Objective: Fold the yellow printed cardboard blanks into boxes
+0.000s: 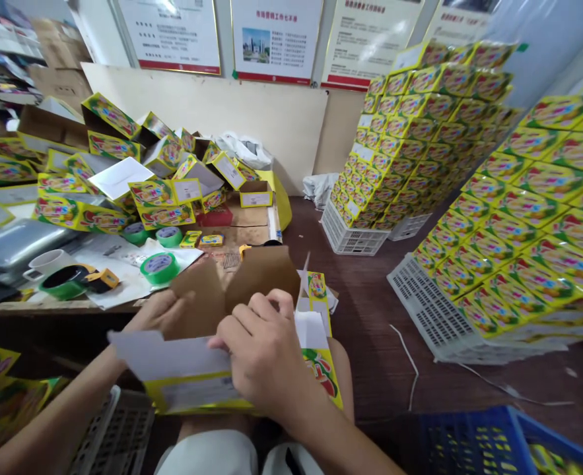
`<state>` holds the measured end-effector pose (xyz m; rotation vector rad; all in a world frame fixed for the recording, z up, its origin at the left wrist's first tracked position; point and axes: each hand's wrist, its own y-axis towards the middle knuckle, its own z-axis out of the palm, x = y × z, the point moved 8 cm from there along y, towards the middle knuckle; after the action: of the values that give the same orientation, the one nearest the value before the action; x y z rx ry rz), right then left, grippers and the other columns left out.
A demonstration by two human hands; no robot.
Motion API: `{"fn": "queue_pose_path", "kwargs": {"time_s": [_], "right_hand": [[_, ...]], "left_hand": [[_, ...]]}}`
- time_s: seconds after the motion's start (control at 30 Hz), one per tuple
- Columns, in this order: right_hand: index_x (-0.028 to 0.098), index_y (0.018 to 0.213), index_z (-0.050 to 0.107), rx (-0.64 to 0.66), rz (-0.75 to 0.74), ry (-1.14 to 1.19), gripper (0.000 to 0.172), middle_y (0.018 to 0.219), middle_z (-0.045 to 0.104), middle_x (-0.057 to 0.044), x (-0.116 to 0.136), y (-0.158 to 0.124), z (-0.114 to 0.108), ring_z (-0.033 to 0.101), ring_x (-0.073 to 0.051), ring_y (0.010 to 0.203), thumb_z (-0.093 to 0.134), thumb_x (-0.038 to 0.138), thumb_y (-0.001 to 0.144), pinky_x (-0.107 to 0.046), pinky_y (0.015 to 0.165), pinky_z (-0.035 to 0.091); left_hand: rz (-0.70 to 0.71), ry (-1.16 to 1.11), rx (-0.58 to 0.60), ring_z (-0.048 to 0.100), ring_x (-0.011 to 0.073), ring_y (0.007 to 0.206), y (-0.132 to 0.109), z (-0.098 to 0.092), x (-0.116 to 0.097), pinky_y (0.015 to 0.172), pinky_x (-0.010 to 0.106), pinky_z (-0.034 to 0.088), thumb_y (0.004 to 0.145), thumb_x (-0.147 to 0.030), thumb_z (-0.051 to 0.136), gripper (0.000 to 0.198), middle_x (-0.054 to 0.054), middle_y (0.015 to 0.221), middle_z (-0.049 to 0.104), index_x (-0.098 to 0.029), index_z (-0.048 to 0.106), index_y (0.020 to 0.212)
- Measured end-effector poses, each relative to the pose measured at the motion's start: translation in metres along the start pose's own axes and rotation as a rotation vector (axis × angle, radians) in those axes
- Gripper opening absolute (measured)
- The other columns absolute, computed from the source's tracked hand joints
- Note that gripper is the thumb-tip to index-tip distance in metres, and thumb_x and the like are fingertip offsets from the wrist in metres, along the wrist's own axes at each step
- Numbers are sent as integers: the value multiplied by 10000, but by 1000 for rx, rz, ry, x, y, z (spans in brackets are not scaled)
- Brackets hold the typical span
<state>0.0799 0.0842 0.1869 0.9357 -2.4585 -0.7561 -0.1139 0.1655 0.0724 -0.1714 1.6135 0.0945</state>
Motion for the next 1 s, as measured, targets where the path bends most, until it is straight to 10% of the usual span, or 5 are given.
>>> {"fn": "queue_pose_path", "kwargs": {"time_s": [0.3,0.53,0.67,0.8,1.0], "right_hand": [[191,671,650,478,217,-129,250,663,631,-68,-50,-37,125,532,-215,718,524,203,886,-398,777,347],[276,1358,391,-441,314,37,498,1371,432,-85,-50,-67,7,406,-273,1260,514,234,877,-477,1038,323],[259,1461,206,-131,514,248,558,1488,315,-74,-71,-92,40,308,-259,1358,392,337,940,-496,1075,314],[269,1207,585,253,378,384,332,1287,577,-60,-61,-95,89,470,-236,1251,426,378,938,-501,1094,286],[256,1268,519,-240,717,530,494,1371,485,-86,-140,-61,53,497,-222,1200,330,557,924,-452,997,389]], "left_hand": [[109,189,-93,613,244,1034,-29,1,50,851,304,499,785,-457,582,497,103,1076,655,-139,535,1164],[533,871,387,163,204,1415,-45,55,37,1150,387,221,843,-65,325,692,45,1545,166,-226,129,1487],[592,1080,437,135,250,1417,-48,76,36,1142,453,209,896,-206,401,645,104,1535,158,-181,138,1484],[643,1128,531,66,345,1412,-57,97,31,1122,551,135,825,-602,493,789,117,1542,96,-253,201,1469],[610,1088,664,107,333,1414,-63,104,25,1106,601,67,858,-605,433,628,52,1541,159,-377,279,1422]]}}
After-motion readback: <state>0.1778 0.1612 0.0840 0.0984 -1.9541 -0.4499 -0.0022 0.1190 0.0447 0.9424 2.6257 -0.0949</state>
